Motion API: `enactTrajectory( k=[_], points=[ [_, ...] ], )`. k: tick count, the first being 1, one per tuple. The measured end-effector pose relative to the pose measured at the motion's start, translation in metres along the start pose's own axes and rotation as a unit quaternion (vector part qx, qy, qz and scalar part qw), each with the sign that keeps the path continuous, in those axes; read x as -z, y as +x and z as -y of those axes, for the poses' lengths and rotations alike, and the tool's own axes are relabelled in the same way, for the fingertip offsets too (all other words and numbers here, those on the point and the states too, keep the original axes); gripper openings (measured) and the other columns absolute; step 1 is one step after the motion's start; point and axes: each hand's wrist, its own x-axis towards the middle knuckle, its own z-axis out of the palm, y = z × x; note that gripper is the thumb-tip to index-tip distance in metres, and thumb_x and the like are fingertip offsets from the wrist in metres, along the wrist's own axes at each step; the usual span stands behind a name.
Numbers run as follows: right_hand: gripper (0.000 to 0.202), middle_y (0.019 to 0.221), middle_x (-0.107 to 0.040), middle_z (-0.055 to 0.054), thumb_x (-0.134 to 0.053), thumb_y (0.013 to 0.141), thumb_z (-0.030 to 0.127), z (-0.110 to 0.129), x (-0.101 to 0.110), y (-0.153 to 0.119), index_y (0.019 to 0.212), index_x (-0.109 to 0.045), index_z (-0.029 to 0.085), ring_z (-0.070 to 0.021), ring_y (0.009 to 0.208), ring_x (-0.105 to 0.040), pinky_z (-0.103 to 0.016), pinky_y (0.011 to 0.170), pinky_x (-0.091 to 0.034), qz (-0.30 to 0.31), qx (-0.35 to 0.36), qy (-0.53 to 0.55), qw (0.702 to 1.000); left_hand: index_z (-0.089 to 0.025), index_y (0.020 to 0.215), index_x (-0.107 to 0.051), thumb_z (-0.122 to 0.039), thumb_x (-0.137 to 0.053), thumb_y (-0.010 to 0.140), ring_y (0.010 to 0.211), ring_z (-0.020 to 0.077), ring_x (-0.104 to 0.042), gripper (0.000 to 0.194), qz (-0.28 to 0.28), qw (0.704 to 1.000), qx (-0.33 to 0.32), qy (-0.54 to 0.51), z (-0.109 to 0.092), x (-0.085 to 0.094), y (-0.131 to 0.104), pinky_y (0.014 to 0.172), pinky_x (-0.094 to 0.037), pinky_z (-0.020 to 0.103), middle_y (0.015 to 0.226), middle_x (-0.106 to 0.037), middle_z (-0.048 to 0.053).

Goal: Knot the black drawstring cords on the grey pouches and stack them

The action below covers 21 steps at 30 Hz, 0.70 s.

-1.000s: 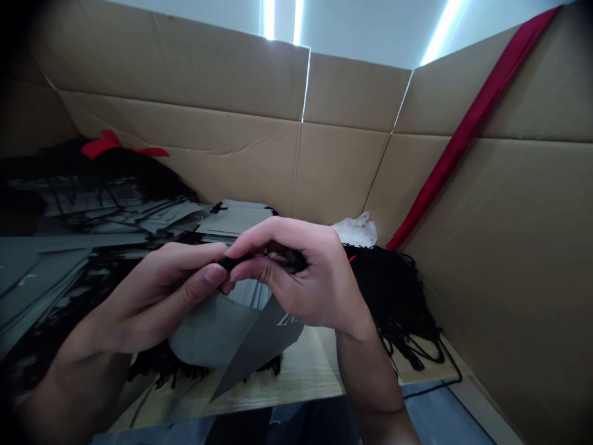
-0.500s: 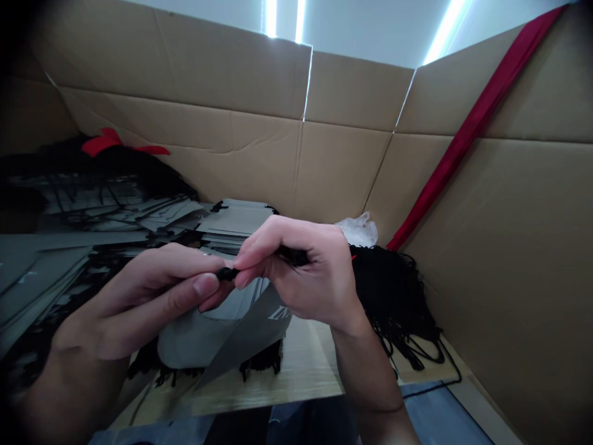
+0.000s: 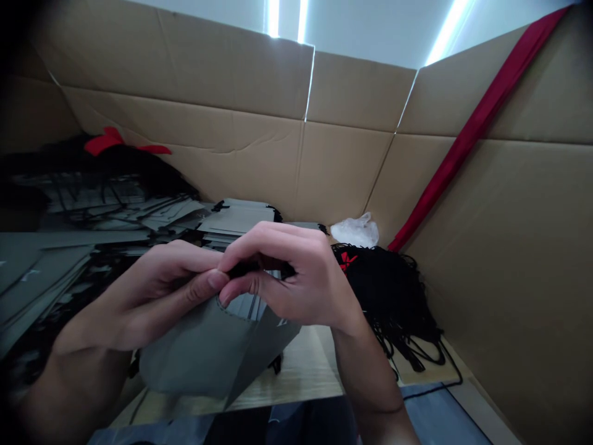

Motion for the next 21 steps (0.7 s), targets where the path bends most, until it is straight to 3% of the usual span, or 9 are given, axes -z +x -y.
enactTrajectory(
  k=[4, 7, 12, 16, 21],
  points=[
    [0.023, 0.084, -0.083, 0.001, -0.102, 0.083, 0.011, 0.003, -0.004, -0.002, 0.096, -0.085, 0.02, -0.0115, 0.064, -0.076, -0.02, 0.055, -0.058, -0.006, -0.034, 0.088, 0.995, -0.018, 0.087, -0.067, -0.027, -0.056, 0.117, 0.061, 0.0096, -0.041, 0.034, -0.003, 1.0, 0.011, -0.019, -0.005, -0.001, -0.002, 0.053, -0.033, 0.022, 0.069, -0.049, -0.004],
    [0.02, 0.08, -0.082, 0.001, -0.102, 0.084, 0.016, 0.004, -0.01, -0.002, 0.093, -0.085, 0.02, -0.0113, 0.059, -0.074, -0.02, 0.054, -0.06, -0.023, -0.061, 0.127, 0.99, -0.018, 0.087, -0.068, -0.025, -0.055, 0.116, 0.059, 0.0101, -0.039, 0.032, 0.007, 0.999, 0.011, -0.035, -0.007, 0.0, -0.002, 0.051, -0.031, 0.024, 0.067, -0.046, -0.004],
    [0.024, 0.081, -0.082, -0.001, -0.106, 0.081, 0.025, 0.006, -0.012, -0.002, 0.092, -0.086, 0.02, -0.0134, 0.062, -0.076, -0.023, 0.056, -0.063, -0.039, -0.079, 0.149, 0.985, -0.02, 0.089, -0.074, -0.027, -0.062, 0.111, 0.057, 0.0131, -0.047, 0.027, 0.001, 1.0, -0.011, -0.014, -0.007, 0.004, -0.002, 0.05, -0.039, 0.025, 0.064, -0.053, -0.002],
    [0.041, 0.091, -0.085, -0.002, -0.109, 0.076, 0.022, 0.008, -0.004, -0.003, 0.111, -0.09, 0.022, -0.0147, 0.072, -0.08, -0.022, 0.06, -0.064, -0.037, -0.107, 0.14, 0.984, -0.02, 0.087, -0.067, -0.022, -0.053, 0.115, 0.067, 0.0129, -0.057, 0.031, -0.024, 0.998, -0.018, 0.049, -0.007, 0.007, -0.003, 0.062, -0.049, 0.024, 0.076, -0.065, -0.001],
    [0.031, 0.081, -0.084, -0.002, -0.106, 0.08, 0.036, 0.004, -0.005, -0.002, 0.103, -0.09, 0.022, -0.0161, 0.065, -0.079, -0.024, 0.057, -0.065, -0.057, -0.093, 0.142, 0.984, -0.019, 0.088, -0.065, -0.028, -0.051, 0.117, 0.064, 0.0115, -0.054, 0.034, -0.022, 0.998, -0.005, 0.062, -0.007, 0.006, -0.004, 0.06, -0.045, 0.024, 0.075, -0.065, -0.002]
  ],
)
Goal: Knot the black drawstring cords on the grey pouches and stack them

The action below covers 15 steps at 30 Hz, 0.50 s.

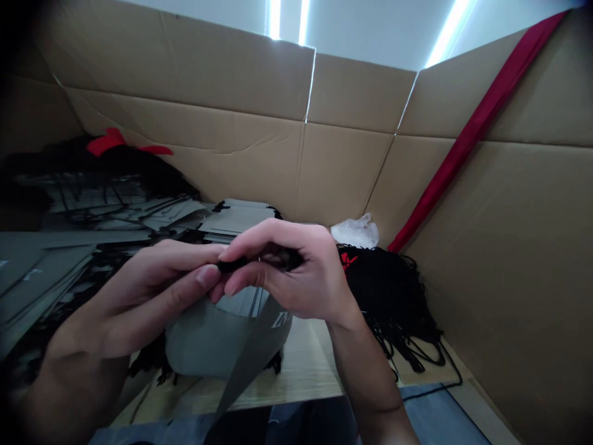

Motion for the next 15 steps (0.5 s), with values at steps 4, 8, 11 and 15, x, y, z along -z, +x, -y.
enactTrajectory(
  k=[4, 8, 11, 15],
  points=[
    [0.028, 0.072, -0.082, -0.002, -0.107, 0.079, 0.038, -0.003, -0.002, 0.003, 0.094, -0.09, 0.022, -0.0179, 0.063, -0.08, -0.027, 0.057, -0.065, -0.019, 0.005, -0.023, 1.0, -0.017, 0.092, -0.068, -0.027, -0.053, 0.117, 0.062, 0.0108, -0.051, 0.031, -0.001, 1.0, -0.017, 0.002, 0.003, -0.002, 0.002, 0.056, -0.041, 0.023, 0.074, -0.062, -0.002],
    [0.019, 0.072, -0.081, -0.002, -0.102, 0.086, 0.039, -0.004, 0.0, 0.003, 0.091, -0.09, 0.026, -0.0189, 0.062, -0.077, -0.03, 0.054, -0.062, -0.025, 0.041, -0.043, 0.998, -0.017, 0.088, -0.064, -0.023, -0.052, 0.117, 0.061, 0.0078, -0.047, 0.032, 0.005, 0.999, -0.034, -0.003, 0.005, -0.004, 0.003, 0.056, -0.038, 0.021, 0.071, -0.059, -0.003],
    [0.017, 0.075, -0.081, -0.002, -0.102, 0.086, 0.04, -0.007, 0.001, 0.001, 0.091, -0.089, 0.029, -0.0195, 0.062, -0.075, -0.032, 0.054, -0.06, -0.026, 0.046, -0.039, 0.998, -0.017, 0.083, -0.062, -0.028, -0.053, 0.117, 0.059, 0.0083, -0.046, 0.036, 0.006, 0.999, -0.02, -0.028, 0.003, -0.007, 0.001, 0.054, -0.036, 0.023, 0.069, -0.057, -0.003],
    [0.019, 0.078, -0.082, -0.003, -0.102, 0.086, 0.04, -0.012, -0.001, 0.0, 0.09, -0.088, 0.027, -0.019, 0.064, -0.074, -0.033, 0.056, -0.059, -0.024, 0.071, -0.029, 0.997, -0.019, 0.078, -0.065, -0.037, -0.059, 0.114, 0.055, 0.0113, -0.046, 0.041, -0.004, 0.998, 0.028, -0.054, -0.001, -0.007, -0.003, 0.05, -0.035, 0.027, 0.064, -0.057, -0.001]
  ],
)
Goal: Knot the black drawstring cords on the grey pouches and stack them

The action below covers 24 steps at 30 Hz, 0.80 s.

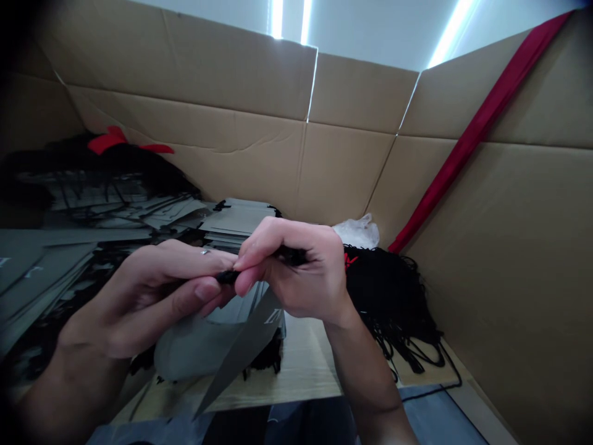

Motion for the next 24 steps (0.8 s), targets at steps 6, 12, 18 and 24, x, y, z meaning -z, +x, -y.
enactTrajectory(
  k=[6, 12, 18, 24],
  points=[
    [0.022, 0.073, -0.079, -0.002, -0.102, 0.087, 0.039, -0.005, -0.001, 0.002, 0.086, -0.086, 0.024, -0.0159, 0.062, -0.071, -0.03, 0.057, -0.059, 0.0, 0.02, 0.032, 0.999, -0.021, 0.07, -0.063, -0.05, -0.062, 0.113, 0.052, 0.0135, -0.042, 0.052, 0.024, 1.0, 0.006, 0.012, 0.001, 0.008, 0.001, 0.046, -0.036, 0.027, 0.058, -0.05, -0.001],
    [0.043, 0.094, -0.086, -0.004, -0.109, 0.077, 0.03, 0.0, 0.009, 0.007, 0.114, -0.09, 0.023, -0.0148, 0.073, -0.071, -0.027, 0.062, -0.058, 0.068, 0.041, -0.053, 0.995, -0.018, 0.077, -0.063, -0.025, -0.057, 0.115, 0.054, 0.0078, -0.044, 0.04, 0.008, 0.999, -0.033, 0.012, 0.004, 0.009, 0.004, 0.05, -0.037, 0.02, 0.062, -0.052, -0.005],
    [0.013, 0.085, -0.084, -0.002, -0.095, 0.094, 0.02, -0.003, 0.001, 0.009, 0.105, -0.089, 0.018, -0.0128, 0.071, -0.074, -0.025, 0.066, -0.063, 0.084, 0.111, -0.077, 0.987, -0.018, 0.092, -0.075, -0.014, -0.062, 0.11, 0.067, 0.0089, -0.062, 0.023, 0.018, 0.998, -0.051, 0.018, 0.005, 0.01, 0.006, 0.062, -0.049, 0.016, 0.078, -0.073, -0.004],
    [0.019, 0.081, -0.083, -0.001, -0.099, 0.087, 0.011, 0.002, 0.002, 0.004, 0.099, -0.086, 0.018, -0.0126, 0.068, -0.076, -0.023, 0.061, -0.06, 0.075, 0.045, -0.053, 0.995, -0.017, 0.091, -0.071, -0.019, -0.058, 0.113, 0.066, 0.0099, -0.056, 0.026, 0.024, 0.998, -0.044, 0.032, 0.004, 0.006, 0.006, 0.062, -0.047, 0.019, 0.077, -0.067, -0.003]
  ],
)
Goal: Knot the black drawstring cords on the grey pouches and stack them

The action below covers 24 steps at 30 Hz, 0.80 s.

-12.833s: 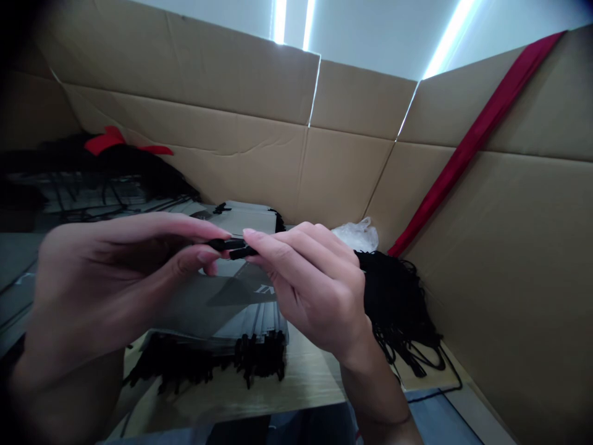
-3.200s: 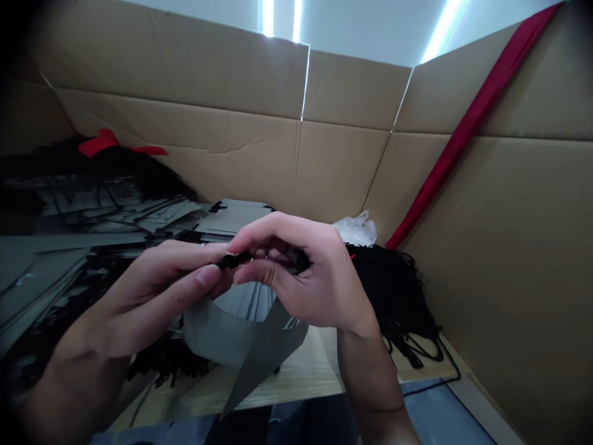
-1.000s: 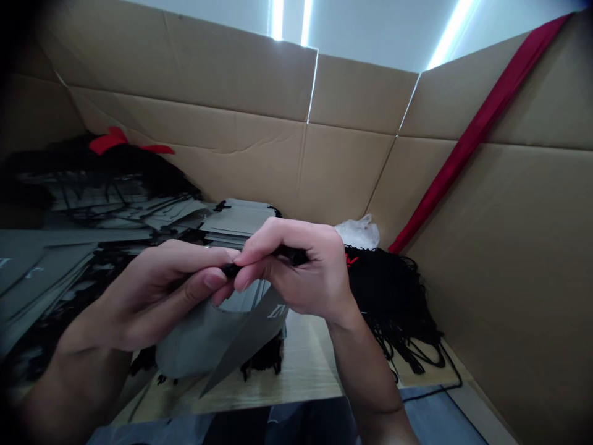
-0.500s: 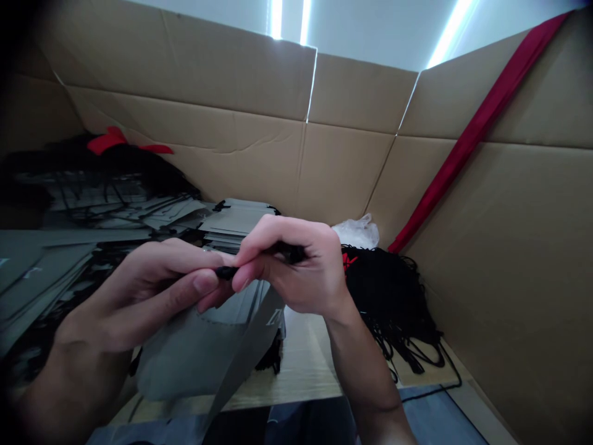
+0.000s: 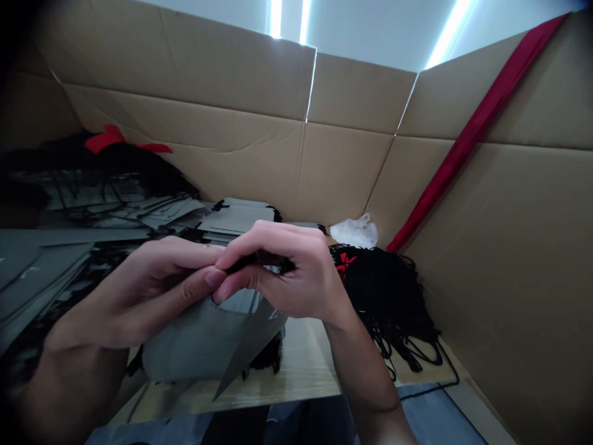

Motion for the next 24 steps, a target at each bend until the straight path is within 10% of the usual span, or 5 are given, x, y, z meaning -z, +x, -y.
enactTrajectory(
  k=[6, 15, 24],
  points=[
    [0.022, 0.08, -0.083, -0.001, -0.103, 0.084, 0.015, 0.0, -0.01, -0.001, 0.096, -0.085, 0.019, -0.0144, 0.069, -0.081, -0.022, 0.063, -0.065, -0.033, -0.045, 0.115, 0.992, -0.019, 0.09, -0.07, -0.019, -0.056, 0.113, 0.058, 0.0099, -0.041, 0.027, -0.028, 0.999, -0.011, -0.034, -0.006, -0.008, -0.001, 0.051, -0.033, 0.025, 0.068, -0.051, -0.004],
    [0.015, 0.076, -0.079, 0.0, -0.097, 0.093, 0.027, -0.002, -0.019, 0.0, 0.095, -0.084, 0.023, -0.0145, 0.063, -0.074, -0.026, 0.058, -0.062, -0.037, -0.073, 0.219, 0.972, -0.023, 0.071, -0.067, -0.024, -0.071, 0.103, 0.057, 0.0145, -0.051, 0.032, -0.099, 0.994, -0.037, -0.001, 0.001, -0.011, -0.006, 0.056, -0.048, 0.029, 0.06, -0.054, -0.002],
    [0.027, 0.083, -0.076, 0.0, -0.092, 0.097, 0.051, 0.025, 0.023, 0.0, 0.11, -0.087, 0.028, -0.0136, 0.068, -0.065, -0.027, 0.057, -0.05, -0.083, -0.169, -0.072, 0.979, -0.019, 0.082, -0.068, -0.02, -0.056, 0.115, 0.059, 0.008, -0.046, 0.035, -0.12, 0.988, 0.011, 0.091, 0.006, -0.004, 0.005, 0.056, -0.036, 0.023, 0.068, -0.057, -0.006]
  ],
)
